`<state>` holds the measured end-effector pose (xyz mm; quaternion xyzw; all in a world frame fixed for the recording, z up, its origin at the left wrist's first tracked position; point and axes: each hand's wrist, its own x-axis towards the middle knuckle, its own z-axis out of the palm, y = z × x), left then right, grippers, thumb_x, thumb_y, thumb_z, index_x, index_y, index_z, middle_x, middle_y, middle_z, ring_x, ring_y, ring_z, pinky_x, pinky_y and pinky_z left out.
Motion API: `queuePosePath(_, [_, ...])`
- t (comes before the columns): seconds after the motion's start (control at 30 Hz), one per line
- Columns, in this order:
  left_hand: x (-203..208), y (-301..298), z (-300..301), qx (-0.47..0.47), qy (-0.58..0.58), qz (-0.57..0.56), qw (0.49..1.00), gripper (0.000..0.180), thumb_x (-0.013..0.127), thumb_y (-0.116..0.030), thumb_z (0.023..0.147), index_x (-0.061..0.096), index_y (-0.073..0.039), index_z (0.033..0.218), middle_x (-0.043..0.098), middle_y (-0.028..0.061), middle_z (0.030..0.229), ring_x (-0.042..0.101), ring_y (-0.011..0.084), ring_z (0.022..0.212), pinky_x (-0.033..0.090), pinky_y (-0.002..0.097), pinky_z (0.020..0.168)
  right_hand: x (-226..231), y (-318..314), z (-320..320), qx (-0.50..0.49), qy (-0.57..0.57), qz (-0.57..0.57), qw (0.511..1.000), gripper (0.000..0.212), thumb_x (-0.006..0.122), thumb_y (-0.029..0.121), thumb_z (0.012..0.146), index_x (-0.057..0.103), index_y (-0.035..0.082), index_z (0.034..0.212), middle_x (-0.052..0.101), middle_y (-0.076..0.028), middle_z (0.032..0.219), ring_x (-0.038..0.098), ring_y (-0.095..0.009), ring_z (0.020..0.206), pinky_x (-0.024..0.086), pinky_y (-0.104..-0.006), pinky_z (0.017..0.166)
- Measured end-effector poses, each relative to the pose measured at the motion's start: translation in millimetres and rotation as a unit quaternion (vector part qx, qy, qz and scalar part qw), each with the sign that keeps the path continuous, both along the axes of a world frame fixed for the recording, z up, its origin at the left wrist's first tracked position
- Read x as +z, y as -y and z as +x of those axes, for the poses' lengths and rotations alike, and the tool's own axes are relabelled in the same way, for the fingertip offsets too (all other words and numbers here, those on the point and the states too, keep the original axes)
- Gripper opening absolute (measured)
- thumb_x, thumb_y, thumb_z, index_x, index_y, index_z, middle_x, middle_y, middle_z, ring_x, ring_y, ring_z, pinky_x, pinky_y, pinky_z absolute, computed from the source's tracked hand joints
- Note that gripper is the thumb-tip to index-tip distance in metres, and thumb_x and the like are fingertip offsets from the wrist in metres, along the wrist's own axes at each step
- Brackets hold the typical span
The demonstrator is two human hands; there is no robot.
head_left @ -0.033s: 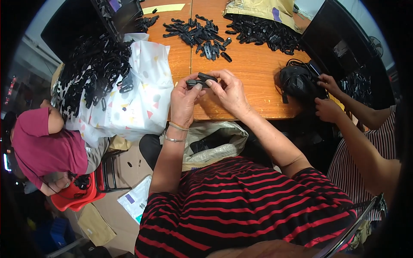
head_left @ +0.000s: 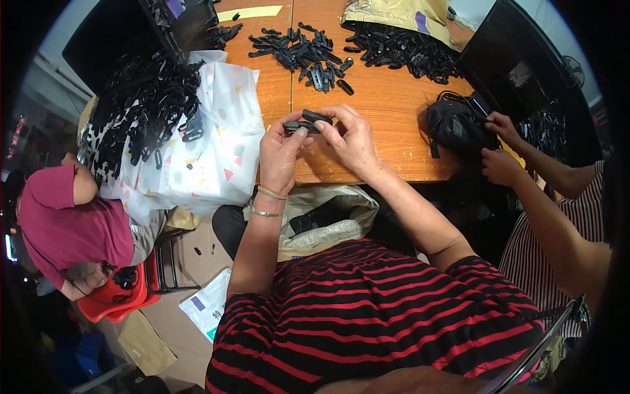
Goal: Assembling small black plastic components by hand at a workstation.
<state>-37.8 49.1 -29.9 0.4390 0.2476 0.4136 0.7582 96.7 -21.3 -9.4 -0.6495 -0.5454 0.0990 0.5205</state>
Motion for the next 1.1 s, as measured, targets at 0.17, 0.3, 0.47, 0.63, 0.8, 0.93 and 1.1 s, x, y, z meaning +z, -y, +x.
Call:
queuePosePath(0.17, [0,1,3,0.011,0.032,0.046,0.998,0.033,0.057,0.004,0.088,0.052,0.004,0.120,0.060,0.0094,0.105,0.063,0.0136,0.090,0.055,0.0242,0.078,13,0,-3,0.027,0.074,0.031,0.996,0.022,0.069,0.015,0.080,0.068,0.005,0.099,0.062,-0.013,0.082,0.062,-0.029,0.072,0.049,-0.0371,0.065])
queuePosePath(0.3, [2,1,2,0.007,0.008,0.082,0.997,0.034,0.057,0.004,0.088,0.051,0.006,0.122,0.059,0.0101,0.106,0.062,0.0132,0.091,0.054,0.0244,0.078,11,0,0,0.032,0.070,-0.009,0.997,0.021,0.070,0.015,0.079,0.069,0.006,0.098,0.063,-0.013,0.083,0.063,-0.032,0.079,0.050,-0.0385,0.068])
queuePosePath(0.47, [5,4,-2,0.005,0.012,0.107,0.994,0.041,0.058,0.003,0.088,0.047,0.007,0.127,0.059,0.0092,0.106,0.060,0.0117,0.092,0.050,0.0236,0.082,11,0,3,0.039,0.114,-0.004,0.993,0.022,0.071,0.015,0.078,0.069,0.007,0.098,0.063,-0.013,0.084,0.063,-0.032,0.076,0.050,-0.0385,0.066])
queuePosePath(0.63, [14,12,-4,0.049,-0.012,0.176,0.983,0.044,0.061,0.003,0.087,0.046,0.006,0.128,0.060,0.0080,0.105,0.059,0.0106,0.092,0.049,0.0227,0.080,18,2,-2,0.053,0.082,-0.018,0.995,0.024,0.075,0.011,0.075,0.068,0.006,0.097,0.064,-0.010,0.086,0.062,-0.024,0.066,0.050,-0.0341,0.061])
queuePosePath(0.8, [26,20,-9,0.066,-0.008,0.196,0.978,0.040,0.063,0.003,0.086,0.049,0.006,0.124,0.061,0.0075,0.102,0.059,0.0100,0.090,0.049,0.0214,0.078,19,0,-3,0.067,-0.098,-0.057,0.991,0.034,0.078,0.009,0.072,0.064,0.001,0.102,0.066,-0.009,0.087,0.059,-0.011,0.059,0.048,-0.0274,0.056])
queuePosePath(0.93, [29,19,-14,0.055,-0.033,0.223,0.973,0.032,0.062,0.003,0.086,0.053,0.006,0.117,0.063,0.0069,0.098,0.060,0.0097,0.086,0.049,0.0211,0.076,17,2,-1,0.125,-0.160,-0.111,0.973,0.034,0.078,0.008,0.073,0.062,-0.002,0.101,0.066,-0.008,0.074,0.058,-0.007,0.056,0.046,-0.0248,0.052])
queuePosePath(1.1, [26,17,-14,0.045,-0.028,0.226,0.973,0.032,0.062,0.003,0.086,0.052,0.006,0.117,0.062,0.0071,0.098,0.059,0.0096,0.088,0.049,0.0213,0.077,10,-1,-2,0.127,-0.157,-0.070,0.977,0.029,0.078,0.007,0.074,0.062,-0.001,0.097,0.065,-0.006,0.068,0.061,-0.008,0.056,0.046,-0.0237,0.051])
